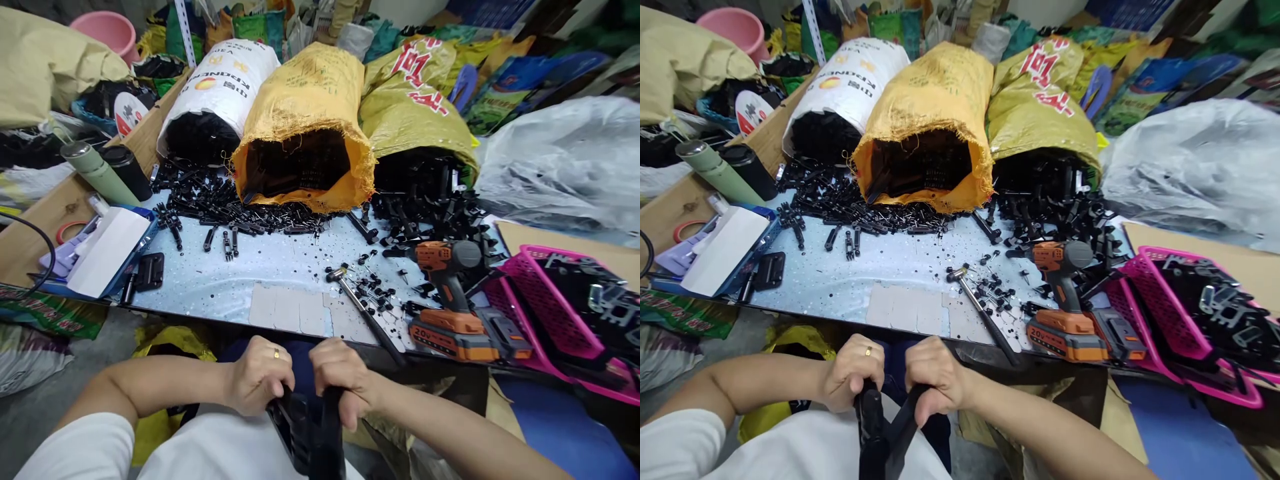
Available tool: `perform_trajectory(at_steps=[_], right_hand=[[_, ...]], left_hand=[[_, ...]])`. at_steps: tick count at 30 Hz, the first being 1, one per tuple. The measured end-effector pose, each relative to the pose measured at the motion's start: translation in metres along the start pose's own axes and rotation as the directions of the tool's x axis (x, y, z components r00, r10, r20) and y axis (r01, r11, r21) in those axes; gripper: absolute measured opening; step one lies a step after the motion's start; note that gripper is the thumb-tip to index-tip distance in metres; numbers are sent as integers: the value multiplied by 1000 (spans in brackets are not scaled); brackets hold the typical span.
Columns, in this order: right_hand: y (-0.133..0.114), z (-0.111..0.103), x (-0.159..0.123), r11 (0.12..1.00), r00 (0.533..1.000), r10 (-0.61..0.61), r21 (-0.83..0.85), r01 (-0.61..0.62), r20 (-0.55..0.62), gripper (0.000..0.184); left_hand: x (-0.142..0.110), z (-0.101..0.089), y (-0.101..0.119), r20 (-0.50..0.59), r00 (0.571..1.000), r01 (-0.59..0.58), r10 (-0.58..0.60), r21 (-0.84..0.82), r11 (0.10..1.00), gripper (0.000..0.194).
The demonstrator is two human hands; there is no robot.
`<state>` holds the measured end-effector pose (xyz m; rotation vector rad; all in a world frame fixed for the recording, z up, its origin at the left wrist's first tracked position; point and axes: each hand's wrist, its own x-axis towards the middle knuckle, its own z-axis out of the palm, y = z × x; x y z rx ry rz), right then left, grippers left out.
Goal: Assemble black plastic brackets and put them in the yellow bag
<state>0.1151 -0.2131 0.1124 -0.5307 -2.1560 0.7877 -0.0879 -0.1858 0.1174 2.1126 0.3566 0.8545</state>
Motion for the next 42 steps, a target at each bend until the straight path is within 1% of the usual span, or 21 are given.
perform_trajectory(at_steps=[1, 2, 3, 4, 5, 6, 7, 9, 11, 14, 17, 19, 21, 23, 25, 28, 31, 33, 35, 39, 42], right_hand=[[8, 20, 2, 999, 991, 18, 30, -14, -134, 66], [20, 40, 4, 998, 949, 55, 16, -53, -312, 71], [36, 59, 7, 987, 854, 121, -31, -158, -507, 77], [54, 74, 11, 952, 747, 184, -72, -297, -638, 78], [74, 84, 16, 910, 704, 223, -115, -398, -675, 72], [95, 86, 21, 871, 688, 252, -151, -468, -680, 64], [116, 82, 28, 850, 705, 274, -178, -496, -655, 55], [160, 51, 43, 856, 750, 288, -190, -480, -596, 45], [203, 1, 61, 852, 751, 310, -179, -491, -583, 40], [266, -81, 95, 713, 615, 393, -196, -674, -683, 36], [316, -138, 135, 472, 483, 478, -249, -846, -733, 35], [340, -155, 159, 296, 374, 545, -245, -923, -751, 43], [356, -161, 177, 144, 265, 570, -223, -964, -777, 57], [366, -162, 189, 46, 201, 566, -213, -976, -799, 65], [373, -163, 194, -1, 184, 574, -226, -974, -798, 64], [379, -167, 193, -62, 177, 528, -245, -967, -830, 66], [381, -171, 190, -118, 96, 515, -182, -976, -852, 79], [381, -173, 187, -101, 65, 570, -149, -984, -819, 80], [379, -174, 182, -59, 95, 594, -161, -985, -799, 76], [366, -173, 166, 17, 222, 548, -254, -967, -807, 69], [343, -166, 142, 61, 292, 511, -305, -951, -808, 68]], left_hand=[[1, 8, 3, -60, 998, -2, 1, -19, 1000, 73], [2, 16, 2, -133, 991, -6, 5, -9, 1000, 77], [3, 23, -2, -211, 977, -13, 18, 27, 1000, 81], [4, 29, -10, -275, 961, -12, 35, 84, 996, 85], [6, 33, -21, -314, 948, -9, 59, 159, 987, 86], [8, 35, -35, -329, 940, -3, 87, 248, 969, 87], [11, 33, -51, -327, 939, 18, 104, 348, 937, 86], [20, 23, -88, -273, 958, 79, 92, 555, 828, 85], [34, 7, -128, -191, 981, 163, -36, 709, 686, 82], [62, -15, -180, -78, 968, 196, -239, 830, 523, 79], [88, -25, -208, -75, 951, 205, -300, 879, 431, 71], [97, -26, -211, -143, 953, 243, -268, 888, 390, 66], [98, -26, -207, -198, 953, 276, -229, 880, 386, 62], [92, -31, -199, -236, 948, 307, -216, 858, 411, 58], [81, -41, -191, -292, 931, 362, -221, 823, 439, 52], [64, -64, -184, -411, 878, 479, -245, 752, 452, 45], [45, -87, -183, -540, 800, 599, -262, 689, 408, 42], [33, -101, -185, -634, 721, 693, -280, 638, 337, 43], [22, -113, -188, -713, 624, 782, -320, 576, 241, 45], [7, -132, -200, -776, 450, 876, -441, 480, 49, 44], [1, -141, -209, -760, 378, 889, -528, 458, -22, 37]])
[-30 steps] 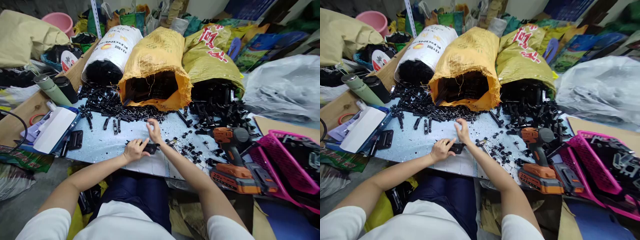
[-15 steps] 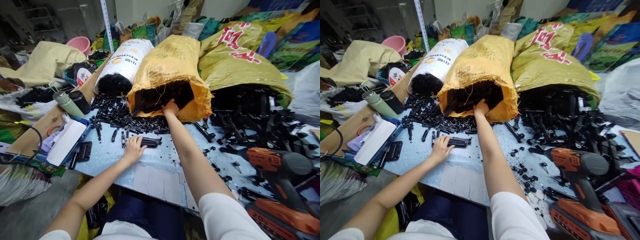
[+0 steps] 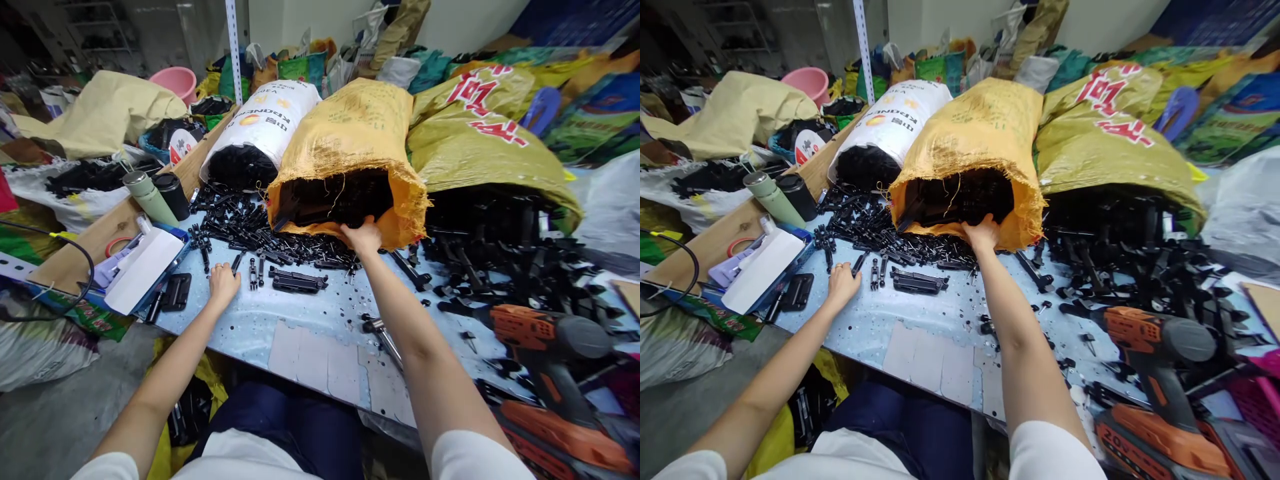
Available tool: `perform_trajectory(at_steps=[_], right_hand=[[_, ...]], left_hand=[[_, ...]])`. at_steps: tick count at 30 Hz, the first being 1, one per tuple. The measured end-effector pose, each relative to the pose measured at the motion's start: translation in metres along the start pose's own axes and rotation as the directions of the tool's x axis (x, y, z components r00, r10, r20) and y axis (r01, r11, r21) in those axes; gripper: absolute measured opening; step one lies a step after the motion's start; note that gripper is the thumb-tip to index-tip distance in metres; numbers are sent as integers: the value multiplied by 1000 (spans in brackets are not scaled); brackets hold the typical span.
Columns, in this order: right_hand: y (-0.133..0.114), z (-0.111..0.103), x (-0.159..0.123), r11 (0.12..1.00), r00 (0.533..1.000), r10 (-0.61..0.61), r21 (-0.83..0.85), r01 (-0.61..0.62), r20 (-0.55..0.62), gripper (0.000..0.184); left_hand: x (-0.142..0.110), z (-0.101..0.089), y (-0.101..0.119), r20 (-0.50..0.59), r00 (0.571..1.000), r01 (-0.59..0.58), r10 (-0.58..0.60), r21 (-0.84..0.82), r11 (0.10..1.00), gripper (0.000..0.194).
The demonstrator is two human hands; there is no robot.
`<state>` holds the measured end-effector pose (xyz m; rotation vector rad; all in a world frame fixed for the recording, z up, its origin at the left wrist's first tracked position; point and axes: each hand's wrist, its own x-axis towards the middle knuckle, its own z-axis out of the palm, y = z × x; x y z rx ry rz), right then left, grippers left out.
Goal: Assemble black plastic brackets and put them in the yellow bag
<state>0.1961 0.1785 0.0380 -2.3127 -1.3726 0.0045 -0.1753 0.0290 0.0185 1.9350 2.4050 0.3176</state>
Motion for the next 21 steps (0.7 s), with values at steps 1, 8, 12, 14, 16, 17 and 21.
perform_trajectory(at_steps=[1, 8, 12, 14, 16, 17, 21], right_hand=[[9, -5, -11, 1000, 1000, -23, 1, 23, -20, 68], [98, -29, -93, 959, 986, -159, 231, 164, -43, 56], [126, -35, -127, 749, 989, 10, 654, -105, 147, 63], [135, -45, -148, 608, 969, 19, 766, -207, 247, 67], [143, -63, -172, 589, 946, -91, 783, -201, 312, 64], [146, -74, -185, 616, 933, -172, 774, -147, 315, 61], [144, -114, -239, 719, 828, -541, 593, 363, 149, 34]], left_hand=[[2, 1, -3, 19, 1000, -6, 6, 4, 1000, 33], [-11, -2, -11, -389, 917, -233, 90, -339, 912, 26], [-48, -9, 8, -433, 890, -377, 147, -514, 770, 33], [-72, -12, 21, -380, 885, -443, 271, -503, 742, 33], [-96, -13, 31, -289, 867, -499, 407, -467, 730, 36], [-107, -12, 35, -231, 856, -515, 463, -449, 730, 37], [-143, -2, 43, -16, 794, -569, 608, -374, 733, 39]])
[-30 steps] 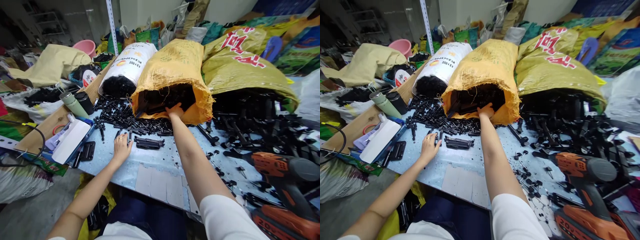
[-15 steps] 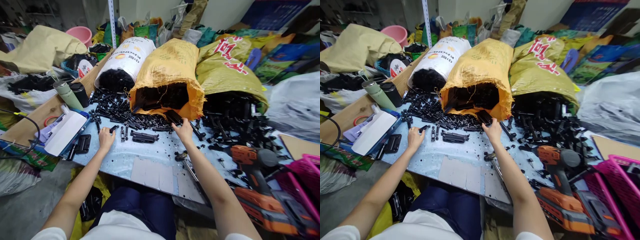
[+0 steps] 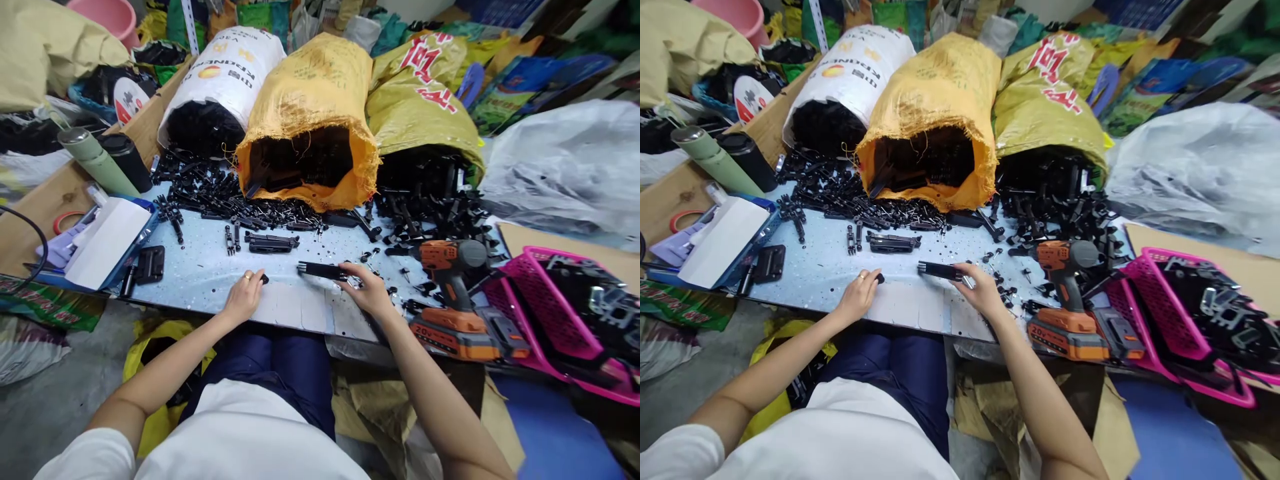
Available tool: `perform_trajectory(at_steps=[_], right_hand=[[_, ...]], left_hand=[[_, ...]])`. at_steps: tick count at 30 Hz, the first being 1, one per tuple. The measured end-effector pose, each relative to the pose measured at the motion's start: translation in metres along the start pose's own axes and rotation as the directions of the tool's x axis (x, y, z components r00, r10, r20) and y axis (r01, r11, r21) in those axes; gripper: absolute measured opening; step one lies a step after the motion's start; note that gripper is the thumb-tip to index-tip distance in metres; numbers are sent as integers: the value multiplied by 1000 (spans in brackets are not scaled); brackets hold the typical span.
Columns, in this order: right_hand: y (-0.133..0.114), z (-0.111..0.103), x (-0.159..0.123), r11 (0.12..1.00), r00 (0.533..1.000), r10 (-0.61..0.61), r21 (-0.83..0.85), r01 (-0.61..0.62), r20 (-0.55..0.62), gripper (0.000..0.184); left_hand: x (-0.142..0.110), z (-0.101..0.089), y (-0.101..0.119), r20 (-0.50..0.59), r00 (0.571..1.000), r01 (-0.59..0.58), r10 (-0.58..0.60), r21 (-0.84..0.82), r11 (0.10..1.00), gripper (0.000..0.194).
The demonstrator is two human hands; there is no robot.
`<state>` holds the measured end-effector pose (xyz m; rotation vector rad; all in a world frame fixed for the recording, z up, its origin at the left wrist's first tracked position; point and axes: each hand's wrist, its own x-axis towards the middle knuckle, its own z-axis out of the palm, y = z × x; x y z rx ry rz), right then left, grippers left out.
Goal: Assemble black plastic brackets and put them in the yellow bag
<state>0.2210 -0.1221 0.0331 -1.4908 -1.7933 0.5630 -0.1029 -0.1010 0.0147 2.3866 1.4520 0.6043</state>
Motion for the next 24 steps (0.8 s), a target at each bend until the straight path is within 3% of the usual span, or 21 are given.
perform_trajectory(at_steps=[2, 4, 6, 7, 9, 11, 13, 16, 18, 20, 22, 24], right_hand=[[-23, 8, -21, 956, 971, -190, -197, 216, 143, 26], [-41, 20, -40, 881, 888, -290, -262, 393, 357, 30], [-51, 31, -54, 843, 807, -307, -249, 477, 505, 30], [-53, 35, -58, 847, 809, -292, -256, 466, 510, 27], [-53, 42, -57, 883, 897, -224, -309, 353, 382, 25], [-52, 51, -45, 913, 980, -111, -374, 165, 163, 28], [-53, 64, -26, 903, 1000, 5, -430, 6, 24, 41], [-56, 88, 2, 883, 993, 118, -461, -92, 27, 53], [-58, 100, 10, 945, 989, 128, -313, -99, 73, 47], [-63, 107, 10, 988, 981, 155, 3, -156, 118, 45], [-70, 111, 4, 903, 956, 234, 326, -281, 177, 49], [-79, 111, -2, 770, 924, 302, 512, -381, 234, 54]], left_hand=[[-8, 9, 3, 82, 996, -26, 21, 53, 998, 39], [-13, 14, 4, 144, 989, -48, 32, 113, 992, 39], [-15, 17, 4, 177, 983, -69, 40, 160, 985, 42], [-15, 18, 4, 186, 981, -82, 49, 171, 982, 45], [-13, 18, 5, 203, 977, -103, 68, 170, 980, 52], [-12, 18, 6, 225, 971, -120, 83, 155, 981, 56], [-12, 18, 6, 226, 970, -127, 91, 154, 980, 58], [-17, 19, 3, 159, 985, -88, 65, 145, 986, 51], [-21, 18, 2, 93, 995, -31, 24, 77, 997, 40], [-22, 15, 4, 43, 999, -13, 16, -80, 997, 35], [-20, 10, 11, 12, 999, -36, 41, -277, 960, 37], [-14, 2, 21, -5, 999, -42, 44, -429, 902, 39]])
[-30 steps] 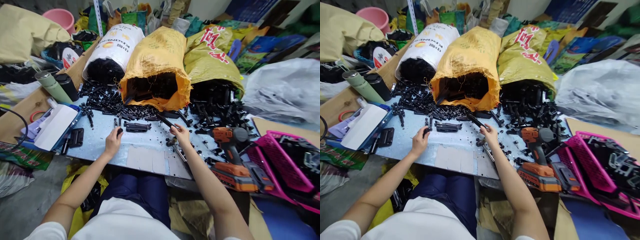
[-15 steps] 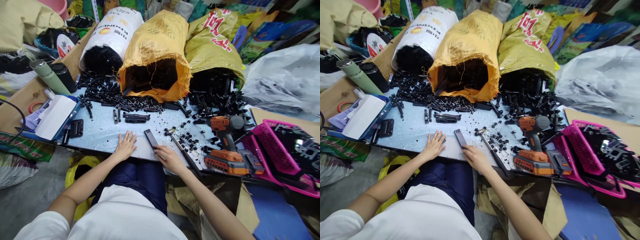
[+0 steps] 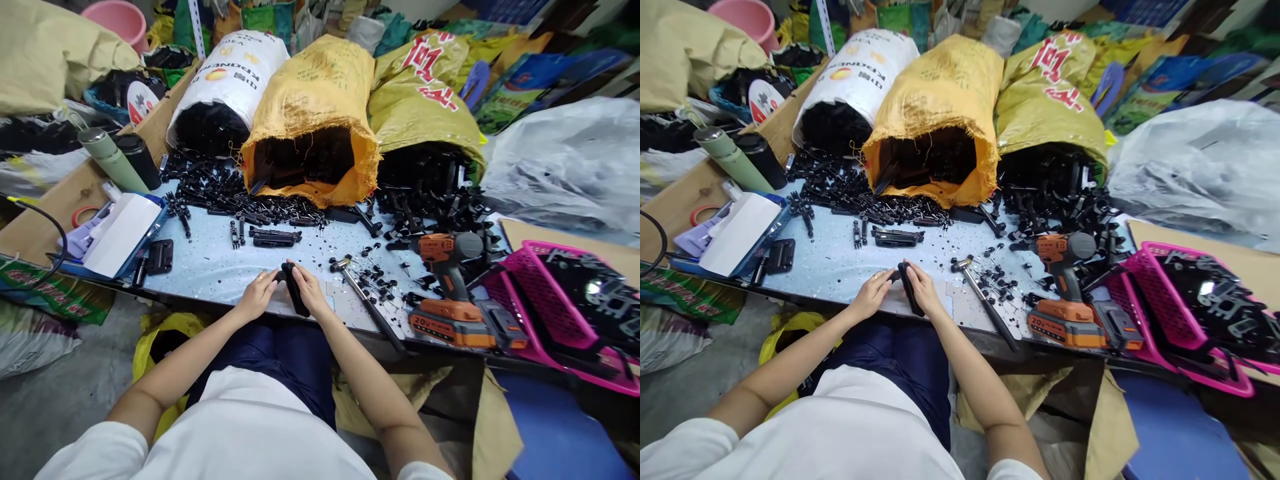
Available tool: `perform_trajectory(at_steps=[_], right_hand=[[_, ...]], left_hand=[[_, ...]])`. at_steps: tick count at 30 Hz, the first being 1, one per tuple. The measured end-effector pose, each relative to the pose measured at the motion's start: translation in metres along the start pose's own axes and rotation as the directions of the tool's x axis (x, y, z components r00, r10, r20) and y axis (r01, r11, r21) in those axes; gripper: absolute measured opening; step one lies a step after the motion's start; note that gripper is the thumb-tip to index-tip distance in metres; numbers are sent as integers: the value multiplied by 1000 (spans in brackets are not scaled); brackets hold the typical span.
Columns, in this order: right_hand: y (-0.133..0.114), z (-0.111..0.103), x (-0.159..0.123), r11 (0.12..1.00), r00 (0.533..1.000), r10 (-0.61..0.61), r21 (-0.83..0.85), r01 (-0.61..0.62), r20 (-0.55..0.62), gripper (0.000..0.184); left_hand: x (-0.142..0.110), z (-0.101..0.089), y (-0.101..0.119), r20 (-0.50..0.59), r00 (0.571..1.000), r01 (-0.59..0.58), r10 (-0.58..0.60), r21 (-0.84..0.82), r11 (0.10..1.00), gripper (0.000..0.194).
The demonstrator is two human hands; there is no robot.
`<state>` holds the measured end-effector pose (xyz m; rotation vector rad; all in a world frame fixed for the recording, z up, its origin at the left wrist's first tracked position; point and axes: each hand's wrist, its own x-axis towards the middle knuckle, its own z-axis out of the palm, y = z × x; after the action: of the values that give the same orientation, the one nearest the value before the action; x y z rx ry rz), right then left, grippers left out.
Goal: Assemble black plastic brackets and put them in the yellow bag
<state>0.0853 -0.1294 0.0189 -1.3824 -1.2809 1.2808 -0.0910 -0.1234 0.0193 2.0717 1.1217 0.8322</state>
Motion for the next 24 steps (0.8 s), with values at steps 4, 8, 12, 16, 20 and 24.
perform_trajectory(at_steps=[4, 8, 12, 16, 20, 24], right_hand=[[-11, -6, -9, 995, 994, -100, 10, 100, 41, 55], [-18, -26, -12, 869, 920, -356, -303, 391, 166, 50], [-22, -26, -17, 731, 847, -503, -438, 524, 174, 52], [-24, -12, -24, 783, 850, -527, -382, 491, 10, 49], [-21, -5, -27, 851, 875, -481, -268, 452, -53, 45], [-15, -4, -21, 894, 907, -418, -201, 401, -49, 45]], left_hand=[[7, -4, 21, -12, 1000, 27, -28, -72, 997, 40], [3, -4, 29, -35, 999, 30, -30, 12, 999, 38], [3, 0, 38, -99, 995, 8, -3, 48, 999, 39], [8, 5, 50, -245, 969, -36, 34, -4, 999, 38], [10, 6, 51, -256, 963, -92, 85, -17, 996, 37], [9, 8, 46, -248, 968, -34, 31, -6, 999, 37]])
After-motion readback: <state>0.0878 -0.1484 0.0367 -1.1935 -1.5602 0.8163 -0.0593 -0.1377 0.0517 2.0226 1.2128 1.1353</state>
